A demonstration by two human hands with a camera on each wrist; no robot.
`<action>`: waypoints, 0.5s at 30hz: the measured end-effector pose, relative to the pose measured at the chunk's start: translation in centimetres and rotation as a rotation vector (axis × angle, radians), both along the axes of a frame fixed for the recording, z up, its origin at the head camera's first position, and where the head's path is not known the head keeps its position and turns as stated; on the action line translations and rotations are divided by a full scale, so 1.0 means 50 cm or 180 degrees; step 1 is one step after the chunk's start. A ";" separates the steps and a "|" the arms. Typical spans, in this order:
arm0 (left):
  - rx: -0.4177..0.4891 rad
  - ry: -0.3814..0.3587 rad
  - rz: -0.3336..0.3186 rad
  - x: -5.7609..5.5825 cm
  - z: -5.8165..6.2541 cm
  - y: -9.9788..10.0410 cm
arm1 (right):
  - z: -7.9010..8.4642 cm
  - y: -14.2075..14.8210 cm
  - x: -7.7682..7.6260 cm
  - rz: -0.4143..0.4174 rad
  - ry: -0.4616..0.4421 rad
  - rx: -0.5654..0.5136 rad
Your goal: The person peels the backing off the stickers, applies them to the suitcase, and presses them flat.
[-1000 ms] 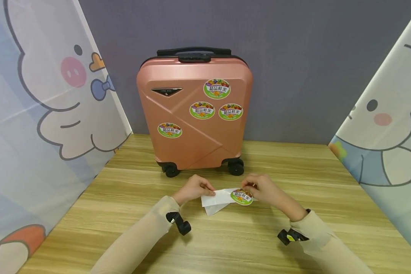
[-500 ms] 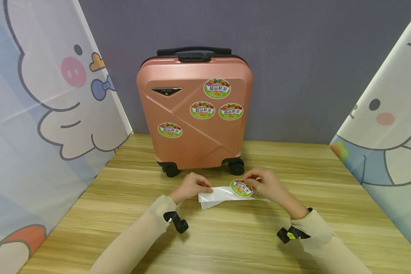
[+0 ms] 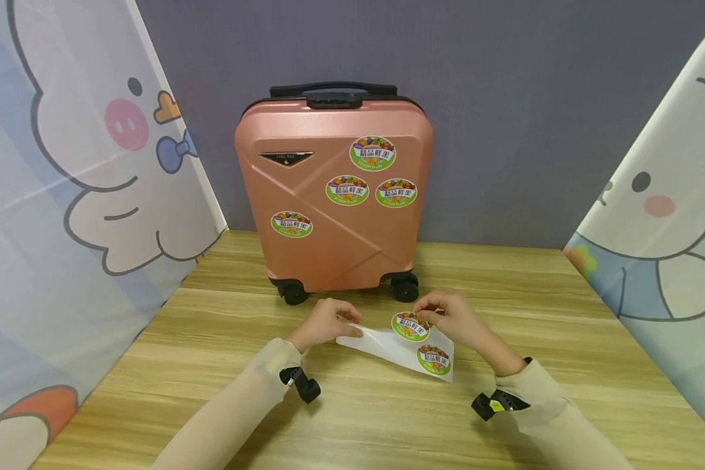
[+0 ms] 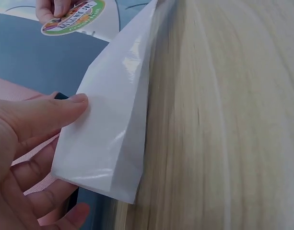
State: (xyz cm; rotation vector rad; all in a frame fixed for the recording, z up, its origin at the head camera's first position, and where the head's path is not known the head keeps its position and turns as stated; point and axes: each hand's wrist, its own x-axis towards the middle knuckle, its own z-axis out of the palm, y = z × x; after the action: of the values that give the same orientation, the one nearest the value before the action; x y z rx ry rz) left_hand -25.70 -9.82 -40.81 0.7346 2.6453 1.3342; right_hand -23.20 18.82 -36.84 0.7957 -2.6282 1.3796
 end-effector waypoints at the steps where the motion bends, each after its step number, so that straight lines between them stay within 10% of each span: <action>1: -0.0011 0.0002 -0.0007 0.002 0.001 0.000 | -0.001 -0.001 0.000 0.0012 -0.0021 -0.0020; 15: -0.0078 0.0063 -0.0039 0.017 -0.002 0.006 | -0.009 -0.001 -0.011 0.0106 -0.0437 -0.0321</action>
State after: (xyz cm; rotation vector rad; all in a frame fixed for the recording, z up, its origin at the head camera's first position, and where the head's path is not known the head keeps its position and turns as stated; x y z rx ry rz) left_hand -24.85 -9.53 -40.92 0.7634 2.6628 1.2958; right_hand -23.75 18.75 -37.30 0.7619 -2.6299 1.6163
